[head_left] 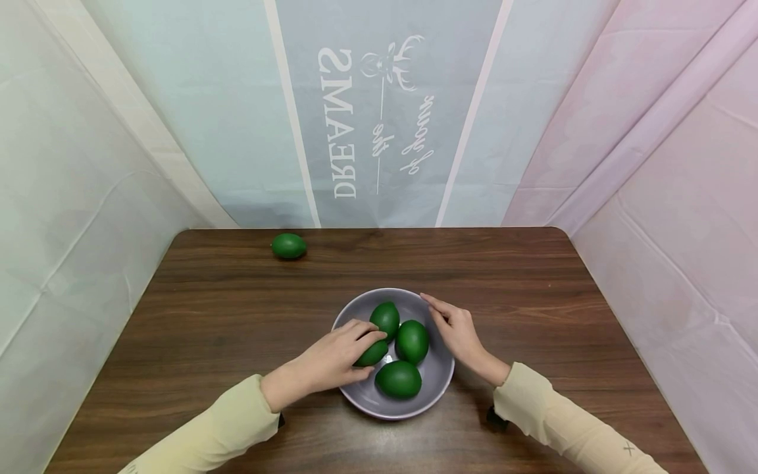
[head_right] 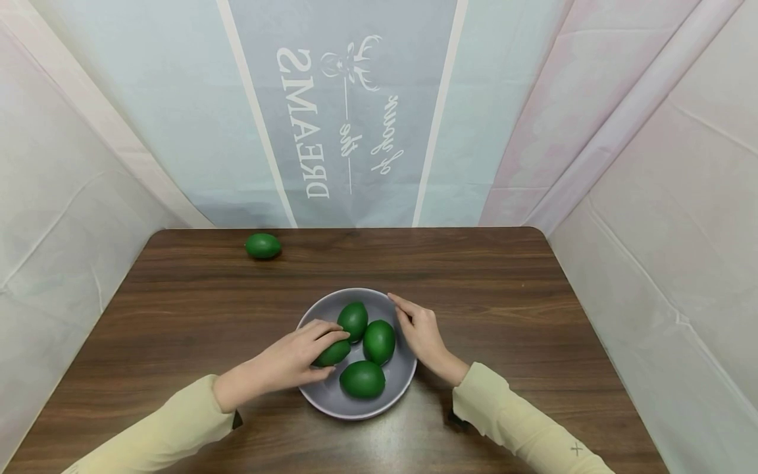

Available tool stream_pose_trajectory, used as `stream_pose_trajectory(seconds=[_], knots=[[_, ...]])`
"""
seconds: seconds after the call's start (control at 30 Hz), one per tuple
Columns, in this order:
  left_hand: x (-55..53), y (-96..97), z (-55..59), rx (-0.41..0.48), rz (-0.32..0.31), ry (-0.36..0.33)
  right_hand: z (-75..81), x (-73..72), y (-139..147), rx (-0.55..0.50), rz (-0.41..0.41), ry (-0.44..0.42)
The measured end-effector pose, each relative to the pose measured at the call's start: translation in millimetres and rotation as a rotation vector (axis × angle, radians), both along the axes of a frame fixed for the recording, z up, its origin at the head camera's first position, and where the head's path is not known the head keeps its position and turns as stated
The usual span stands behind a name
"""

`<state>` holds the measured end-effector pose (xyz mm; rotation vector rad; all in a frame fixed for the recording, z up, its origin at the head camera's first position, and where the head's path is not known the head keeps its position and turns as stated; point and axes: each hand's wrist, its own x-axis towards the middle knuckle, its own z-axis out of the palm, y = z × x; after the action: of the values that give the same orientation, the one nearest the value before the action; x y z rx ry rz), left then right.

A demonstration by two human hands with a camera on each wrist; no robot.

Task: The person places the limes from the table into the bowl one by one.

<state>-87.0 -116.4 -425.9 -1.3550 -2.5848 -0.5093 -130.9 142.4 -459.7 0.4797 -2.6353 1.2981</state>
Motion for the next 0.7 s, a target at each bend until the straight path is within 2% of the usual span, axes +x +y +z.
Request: stream_pose_trajectory(seconds=[0.47, 0.7], knots=[[0.6, 4.5, -2.6, -0.090, 0.022, -0.043, -1.0, -0.4, -0.2, -0.013, -0.005, 0.025], [0.1, 6.6, -5.0, -0.106, 0.017, -0.022, 0.4, 0.1, -0.6, -0.012, -0.001, 0.022]])
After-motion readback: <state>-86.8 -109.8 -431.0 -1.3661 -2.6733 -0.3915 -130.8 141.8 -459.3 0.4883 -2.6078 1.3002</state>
